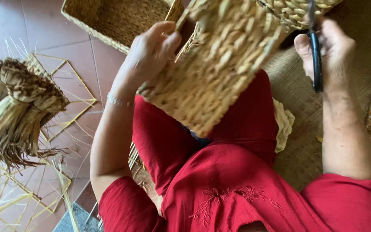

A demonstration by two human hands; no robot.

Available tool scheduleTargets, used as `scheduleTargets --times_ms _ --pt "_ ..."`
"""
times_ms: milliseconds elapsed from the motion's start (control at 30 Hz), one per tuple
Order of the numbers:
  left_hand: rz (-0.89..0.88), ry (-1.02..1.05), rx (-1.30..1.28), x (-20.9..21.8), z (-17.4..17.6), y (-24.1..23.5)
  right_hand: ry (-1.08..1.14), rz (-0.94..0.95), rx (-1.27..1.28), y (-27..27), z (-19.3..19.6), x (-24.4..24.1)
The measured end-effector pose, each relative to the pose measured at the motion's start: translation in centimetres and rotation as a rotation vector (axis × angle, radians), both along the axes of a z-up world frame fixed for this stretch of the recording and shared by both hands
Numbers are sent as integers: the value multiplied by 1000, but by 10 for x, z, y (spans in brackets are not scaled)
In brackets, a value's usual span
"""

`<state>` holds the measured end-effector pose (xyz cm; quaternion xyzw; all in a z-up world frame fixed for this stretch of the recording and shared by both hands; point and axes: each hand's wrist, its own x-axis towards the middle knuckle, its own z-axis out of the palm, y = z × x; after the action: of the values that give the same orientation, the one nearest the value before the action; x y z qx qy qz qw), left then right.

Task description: The person sits on the floor and uses shears to trim excess dried fibers from the edges of a woven basket. They rotate the basket to access different sides and carefully cut the protruding material to smooth the rim.

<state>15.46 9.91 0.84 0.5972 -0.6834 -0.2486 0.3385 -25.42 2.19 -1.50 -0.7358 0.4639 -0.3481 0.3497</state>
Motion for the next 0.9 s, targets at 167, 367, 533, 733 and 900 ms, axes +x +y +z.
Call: scheduleTargets --times_ms 167,367,533,733,900 --pt "168 92 268 1 -12 -39 -266 84 256 11 -31 11" --pt "393 243 188 10 -7 13 -259 250 79 0 -52 18" --pt "436 300 221 40 -11 73 -117 321 7 1 -77 21" --pt "495 358 116 110 -51 143 -129 181 362 -25 -141 61" --pt "526 370 46 131 -35 165 26 174 538 -59 -205 90"
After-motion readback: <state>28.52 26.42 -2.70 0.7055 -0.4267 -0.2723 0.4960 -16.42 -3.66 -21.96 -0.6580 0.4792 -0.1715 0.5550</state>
